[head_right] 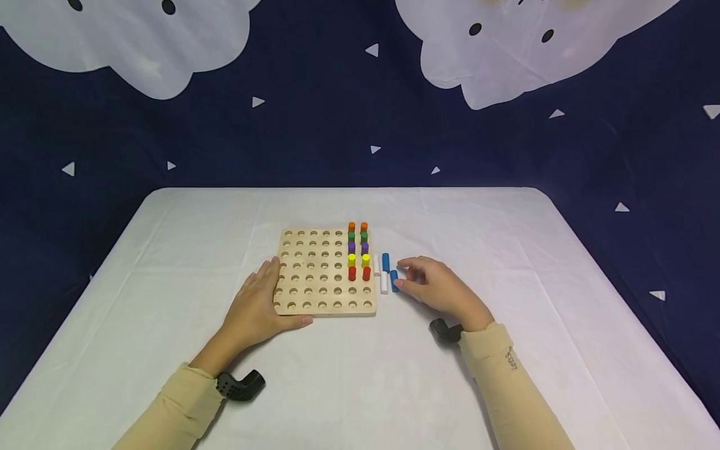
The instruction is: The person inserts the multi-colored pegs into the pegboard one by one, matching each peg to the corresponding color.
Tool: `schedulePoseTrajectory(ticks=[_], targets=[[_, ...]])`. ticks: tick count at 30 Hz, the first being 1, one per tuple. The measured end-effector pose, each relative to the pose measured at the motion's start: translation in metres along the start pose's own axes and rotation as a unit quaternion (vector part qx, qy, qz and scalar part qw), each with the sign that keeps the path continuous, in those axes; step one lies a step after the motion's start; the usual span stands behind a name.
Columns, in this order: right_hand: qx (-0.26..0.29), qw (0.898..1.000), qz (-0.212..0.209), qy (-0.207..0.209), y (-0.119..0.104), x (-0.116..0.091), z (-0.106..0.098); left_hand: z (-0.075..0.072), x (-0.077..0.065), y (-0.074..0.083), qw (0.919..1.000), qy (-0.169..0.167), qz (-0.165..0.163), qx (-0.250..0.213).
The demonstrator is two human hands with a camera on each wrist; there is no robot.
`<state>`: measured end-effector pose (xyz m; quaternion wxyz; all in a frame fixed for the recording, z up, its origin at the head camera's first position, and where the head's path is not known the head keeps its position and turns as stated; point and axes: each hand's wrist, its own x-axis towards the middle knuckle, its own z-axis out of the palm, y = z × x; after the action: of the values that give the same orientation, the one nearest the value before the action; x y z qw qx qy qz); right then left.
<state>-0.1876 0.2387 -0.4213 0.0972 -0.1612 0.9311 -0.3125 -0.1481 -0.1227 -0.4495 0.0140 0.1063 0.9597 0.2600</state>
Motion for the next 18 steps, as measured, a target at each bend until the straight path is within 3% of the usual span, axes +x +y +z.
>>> schedulePoseTrajectory(ticks=[10,18], targets=[[-0.028,0.999,-0.007,-0.015,-0.0012,0.0029,0.0048,-0.0002,0.0001,-0.0008,1.0000,-0.001,0.000,-0.001],[0.035,0.999,0.012,-0.016,-0.0078,0.0042,0.0050,0.0005,0.0004,-0.0009,1.0000,0.001,-0.002,-0.005]])
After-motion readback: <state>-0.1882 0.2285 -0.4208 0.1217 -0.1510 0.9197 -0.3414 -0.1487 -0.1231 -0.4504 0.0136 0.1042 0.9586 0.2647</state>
